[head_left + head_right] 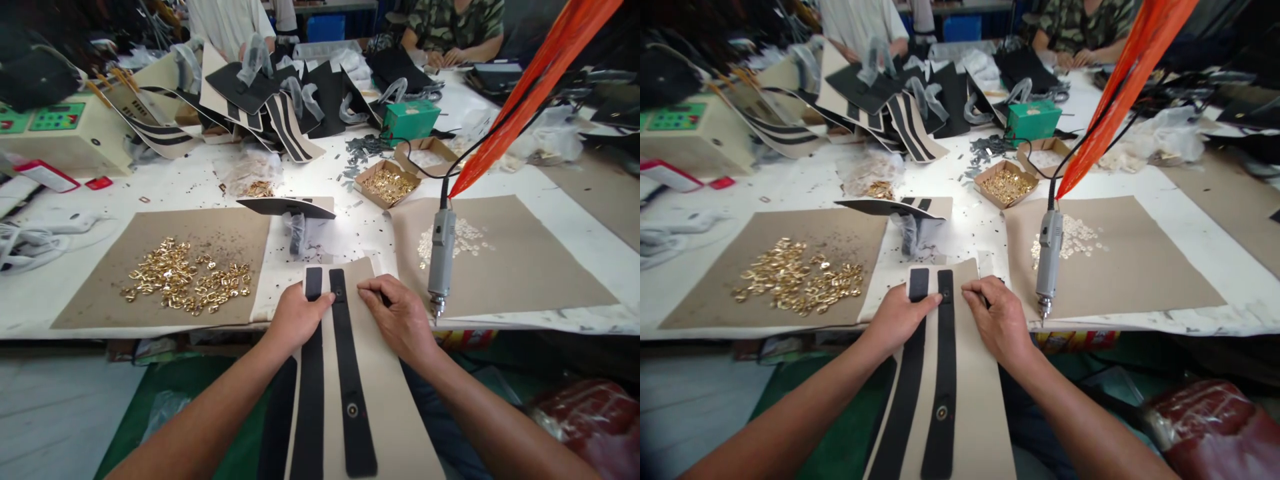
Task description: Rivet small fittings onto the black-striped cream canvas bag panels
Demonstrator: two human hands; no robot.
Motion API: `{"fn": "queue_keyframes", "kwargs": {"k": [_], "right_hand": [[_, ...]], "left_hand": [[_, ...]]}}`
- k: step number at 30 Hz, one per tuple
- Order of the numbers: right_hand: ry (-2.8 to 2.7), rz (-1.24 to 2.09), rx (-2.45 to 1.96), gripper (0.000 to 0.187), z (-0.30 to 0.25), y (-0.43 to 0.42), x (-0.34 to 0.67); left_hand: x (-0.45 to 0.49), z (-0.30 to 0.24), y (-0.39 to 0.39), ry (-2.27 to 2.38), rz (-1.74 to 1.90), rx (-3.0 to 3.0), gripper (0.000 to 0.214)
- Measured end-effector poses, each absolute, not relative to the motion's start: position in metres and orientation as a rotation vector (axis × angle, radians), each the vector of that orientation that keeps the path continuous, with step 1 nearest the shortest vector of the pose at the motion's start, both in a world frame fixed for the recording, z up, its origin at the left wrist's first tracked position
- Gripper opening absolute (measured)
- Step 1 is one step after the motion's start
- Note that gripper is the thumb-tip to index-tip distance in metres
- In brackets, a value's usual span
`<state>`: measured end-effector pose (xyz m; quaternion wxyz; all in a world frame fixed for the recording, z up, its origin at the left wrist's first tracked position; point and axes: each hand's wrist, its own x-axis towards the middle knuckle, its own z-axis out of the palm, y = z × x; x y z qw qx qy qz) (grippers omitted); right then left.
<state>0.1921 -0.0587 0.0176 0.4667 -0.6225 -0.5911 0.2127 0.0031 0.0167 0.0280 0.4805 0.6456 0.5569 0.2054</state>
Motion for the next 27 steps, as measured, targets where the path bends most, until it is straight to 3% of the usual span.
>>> {"fn": "queue_keyframes", "kwargs": {"k": [27], "right_hand": [[-1.51, 0.584, -1.699, 0.01, 0.0144, -0.0519, 0.1974]], "left_hand": [[0.0067, 0.029, 0.025, 1.386, 0.424, 1.436, 0.019]]}}
